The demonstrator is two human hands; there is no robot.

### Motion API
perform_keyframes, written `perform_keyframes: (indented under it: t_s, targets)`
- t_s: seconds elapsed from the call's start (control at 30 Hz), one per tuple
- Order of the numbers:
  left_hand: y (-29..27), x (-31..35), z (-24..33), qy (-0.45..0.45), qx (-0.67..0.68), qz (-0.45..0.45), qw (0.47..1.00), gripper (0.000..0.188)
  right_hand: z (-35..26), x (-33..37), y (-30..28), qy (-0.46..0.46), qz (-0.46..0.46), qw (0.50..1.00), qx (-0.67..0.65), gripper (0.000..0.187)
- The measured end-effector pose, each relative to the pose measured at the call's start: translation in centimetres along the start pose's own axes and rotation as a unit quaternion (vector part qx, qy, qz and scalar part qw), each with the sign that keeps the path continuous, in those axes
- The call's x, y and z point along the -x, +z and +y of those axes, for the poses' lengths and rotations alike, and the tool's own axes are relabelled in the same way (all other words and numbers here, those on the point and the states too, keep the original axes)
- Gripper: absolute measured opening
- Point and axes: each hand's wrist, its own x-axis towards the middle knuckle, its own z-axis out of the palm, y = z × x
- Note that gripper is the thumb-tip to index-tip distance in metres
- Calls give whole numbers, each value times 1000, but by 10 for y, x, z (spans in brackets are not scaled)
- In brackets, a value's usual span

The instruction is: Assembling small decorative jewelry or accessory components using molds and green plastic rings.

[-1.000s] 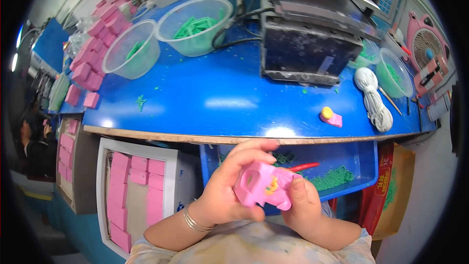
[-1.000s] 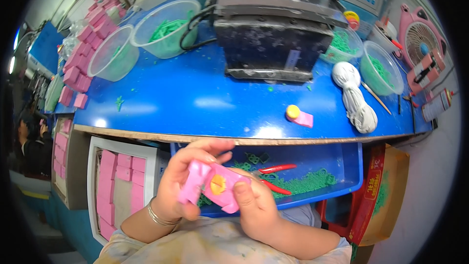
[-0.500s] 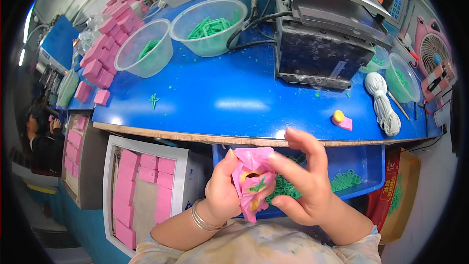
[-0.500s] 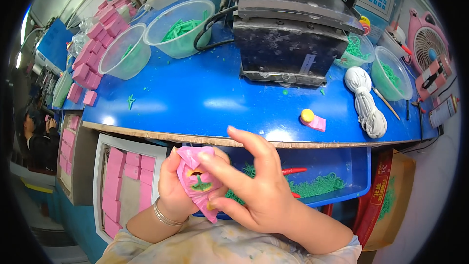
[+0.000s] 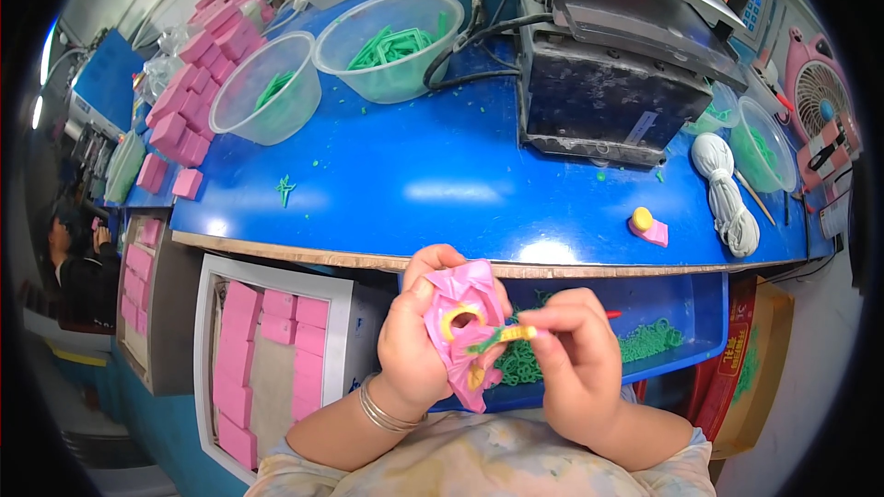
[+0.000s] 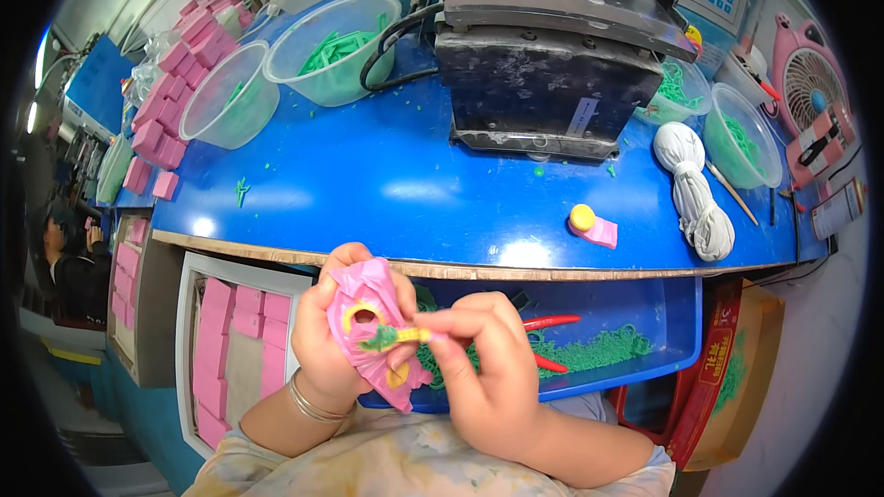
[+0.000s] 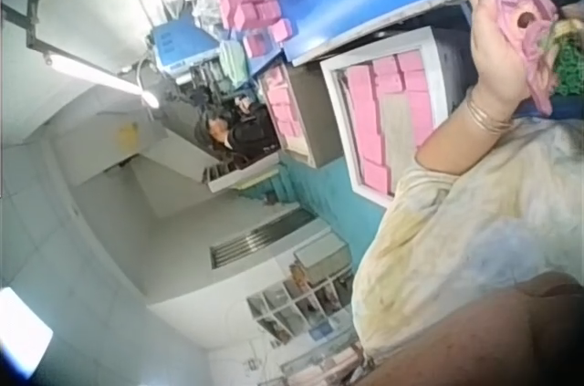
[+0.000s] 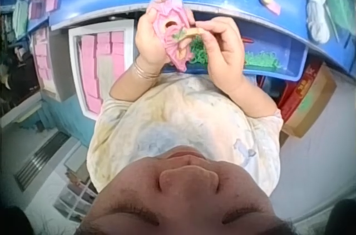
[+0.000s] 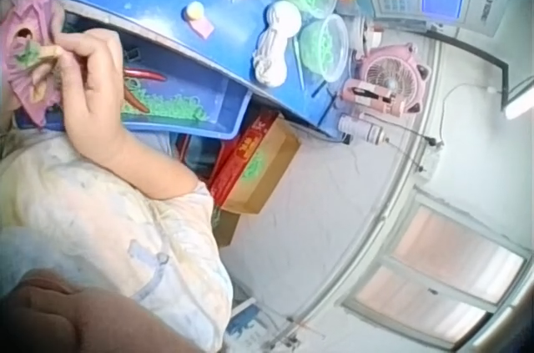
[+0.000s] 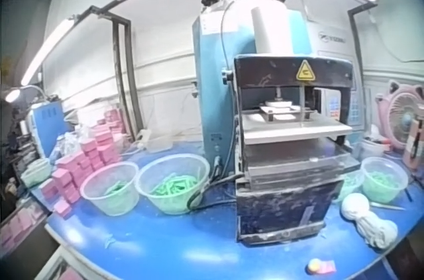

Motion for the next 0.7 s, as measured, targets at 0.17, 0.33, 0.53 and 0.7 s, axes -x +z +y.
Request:
perform_keyframes:
  t_s: [0.17,0.33,0.53,0.7]
  targets:
    - [4,-5,6,-28,28,-6,999,47,13,2,2,379,-16,756,-533,17]
    - [-6,-6,0,-53,129,-95,986,58,15,4,8,266,54,889,-370,27]
    - [14,6,4,-51,-158,46,985,61,6,-15,-6,-64,1,995,74,42]
    - [19,9,-1,-26,-183,78,980,61,1,-16,0,-68,-5,996,58,32]
